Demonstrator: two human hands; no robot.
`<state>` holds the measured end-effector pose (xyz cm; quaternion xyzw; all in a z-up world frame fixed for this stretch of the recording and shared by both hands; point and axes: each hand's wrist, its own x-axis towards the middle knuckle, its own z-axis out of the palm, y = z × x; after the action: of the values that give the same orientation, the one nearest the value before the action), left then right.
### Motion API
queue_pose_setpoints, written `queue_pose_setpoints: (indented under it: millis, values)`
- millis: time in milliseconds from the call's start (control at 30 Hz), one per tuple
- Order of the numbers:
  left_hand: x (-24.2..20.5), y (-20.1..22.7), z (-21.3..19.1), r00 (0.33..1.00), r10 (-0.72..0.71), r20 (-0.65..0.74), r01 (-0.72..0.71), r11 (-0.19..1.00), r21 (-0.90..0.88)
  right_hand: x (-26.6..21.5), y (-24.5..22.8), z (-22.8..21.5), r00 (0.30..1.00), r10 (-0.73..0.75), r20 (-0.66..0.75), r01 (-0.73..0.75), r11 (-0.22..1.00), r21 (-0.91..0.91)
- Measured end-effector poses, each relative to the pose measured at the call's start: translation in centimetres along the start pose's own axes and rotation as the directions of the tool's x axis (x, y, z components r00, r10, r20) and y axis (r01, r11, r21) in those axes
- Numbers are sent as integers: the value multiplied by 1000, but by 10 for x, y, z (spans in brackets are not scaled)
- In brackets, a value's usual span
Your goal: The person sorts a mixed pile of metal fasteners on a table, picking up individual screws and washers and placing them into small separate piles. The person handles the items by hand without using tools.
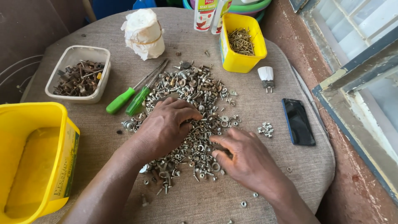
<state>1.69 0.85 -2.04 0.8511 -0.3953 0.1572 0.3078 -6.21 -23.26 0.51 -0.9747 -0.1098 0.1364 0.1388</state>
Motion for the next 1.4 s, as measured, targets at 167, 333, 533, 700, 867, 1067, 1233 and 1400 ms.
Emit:
queue_pose_setpoints:
  millis: [167, 333, 533, 700, 867, 1067, 1233, 1400]
  values:
    - [0, -4, 0, 999, 26, -21, -27, 999, -23, -1, 2, 6, 981, -127, -146, 134, 990, 45]
    - [0, -3, 0, 1000, 2, -1, -2, 999, -48, -3, 3, -1, 989, -28, -146, 45, 993, 113]
    - [-1, -6, 3, 1000, -14, 21, 15, 1000, -16, 3, 5, -1, 952, -129, -276, 147, 988, 44]
    - [-2, -7, 1, 999, -22, 35, 23, 1000, -14, 14, 2, 3, 986, -70, -153, 70, 998, -10]
    - [-2, -6, -1, 1000, -15, 27, 16, 1000, -23, 18, 3, 4, 971, -84, -224, 81, 996, -24]
    - [6, 8, -14, 981, -144, 126, 151, 987, -52, 11, 1, -13, 986, -58, -156, 61, 998, 12]
    - [12, 19, -23, 926, -282, 253, 308, 949, -69, 18, -12, -20, 976, -116, -187, 129, 990, 60]
    - [10, 17, -22, 930, -275, 243, 304, 948, -89, 21, -19, -23, 973, -145, -179, 161, 984, 79]
